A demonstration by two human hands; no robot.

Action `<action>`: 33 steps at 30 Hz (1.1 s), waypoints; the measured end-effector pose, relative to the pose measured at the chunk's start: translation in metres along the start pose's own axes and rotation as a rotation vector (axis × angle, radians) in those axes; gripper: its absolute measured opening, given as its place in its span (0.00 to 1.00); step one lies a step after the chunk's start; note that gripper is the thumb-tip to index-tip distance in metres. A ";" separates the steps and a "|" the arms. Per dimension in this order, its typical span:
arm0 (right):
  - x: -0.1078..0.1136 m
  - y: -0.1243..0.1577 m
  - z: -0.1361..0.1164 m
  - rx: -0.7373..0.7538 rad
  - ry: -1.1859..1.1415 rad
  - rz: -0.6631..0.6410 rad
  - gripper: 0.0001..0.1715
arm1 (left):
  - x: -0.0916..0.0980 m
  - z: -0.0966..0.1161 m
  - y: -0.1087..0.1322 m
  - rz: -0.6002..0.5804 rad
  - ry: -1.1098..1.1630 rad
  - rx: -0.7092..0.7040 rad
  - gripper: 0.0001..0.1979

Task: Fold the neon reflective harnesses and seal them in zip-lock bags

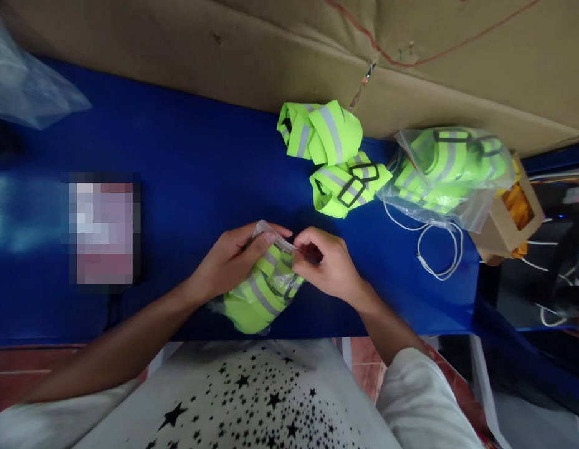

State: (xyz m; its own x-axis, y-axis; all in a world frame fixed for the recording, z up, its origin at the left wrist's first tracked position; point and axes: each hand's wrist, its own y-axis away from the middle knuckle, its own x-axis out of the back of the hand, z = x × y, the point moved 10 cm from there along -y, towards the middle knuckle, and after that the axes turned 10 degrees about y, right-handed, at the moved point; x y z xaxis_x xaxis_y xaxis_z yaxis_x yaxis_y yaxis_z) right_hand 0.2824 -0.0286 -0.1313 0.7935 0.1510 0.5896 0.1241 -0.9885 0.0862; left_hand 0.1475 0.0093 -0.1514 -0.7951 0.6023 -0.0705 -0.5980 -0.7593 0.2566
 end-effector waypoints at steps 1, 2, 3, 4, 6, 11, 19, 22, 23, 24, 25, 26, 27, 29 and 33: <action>0.000 0.000 -0.001 0.008 -0.003 -0.001 0.04 | -0.002 0.000 0.001 -0.018 -0.005 -0.006 0.19; 0.000 0.000 -0.002 0.018 -0.011 0.000 0.04 | -0.005 0.000 0.001 -0.038 -0.015 -0.009 0.20; -0.001 0.000 -0.003 0.028 -0.021 -0.001 0.04 | -0.007 0.000 0.002 -0.055 -0.028 -0.005 0.20; -0.001 0.000 -0.004 0.033 -0.032 -0.001 0.04 | -0.009 -0.001 0.003 -0.064 -0.040 0.009 0.20; -0.002 0.000 -0.003 0.031 -0.046 0.001 0.05 | -0.007 -0.004 0.003 -0.046 -0.040 0.046 0.21; -0.004 0.000 0.000 0.024 -0.046 -0.002 0.02 | 0.002 -0.004 0.003 0.045 0.038 0.037 0.20; -0.002 0.002 -0.007 0.102 0.012 0.035 0.03 | 0.000 0.006 0.006 0.062 -0.063 -0.096 0.13; -0.003 0.003 -0.010 0.128 0.043 0.025 0.02 | -0.002 0.007 0.006 0.052 -0.062 -0.120 0.12; -0.002 0.003 -0.010 0.129 0.046 0.036 0.02 | -0.003 0.006 0.006 0.049 -0.053 -0.119 0.12; -0.001 0.003 -0.010 0.127 0.044 0.046 0.02 | -0.003 0.006 0.006 0.049 -0.041 -0.116 0.12; 0.000 0.003 -0.009 0.126 0.035 0.048 0.02 | -0.002 0.005 0.006 0.055 -0.024 -0.114 0.11; 0.000 0.002 -0.009 0.125 0.024 0.044 0.02 | -0.001 0.005 0.006 0.068 -0.004 -0.109 0.11; 0.000 0.002 -0.008 0.123 0.016 0.033 0.02 | 0.001 0.004 0.007 0.086 0.014 -0.103 0.11; -0.001 0.001 -0.007 0.113 0.005 0.002 0.02 | 0.007 0.003 0.007 0.137 0.035 -0.093 0.11; -0.004 -0.001 -0.004 0.068 -0.004 -0.017 0.04 | 0.011 0.004 0.007 0.187 -0.028 -0.123 0.11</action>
State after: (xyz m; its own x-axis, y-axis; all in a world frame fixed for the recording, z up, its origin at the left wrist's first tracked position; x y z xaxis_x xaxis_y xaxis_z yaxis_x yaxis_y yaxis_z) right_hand 0.2765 -0.0286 -0.1308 0.7932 0.1683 0.5852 0.1779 -0.9832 0.0416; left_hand 0.1345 0.0116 -0.1461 -0.8910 0.4540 -0.0052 -0.4500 -0.8816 0.1425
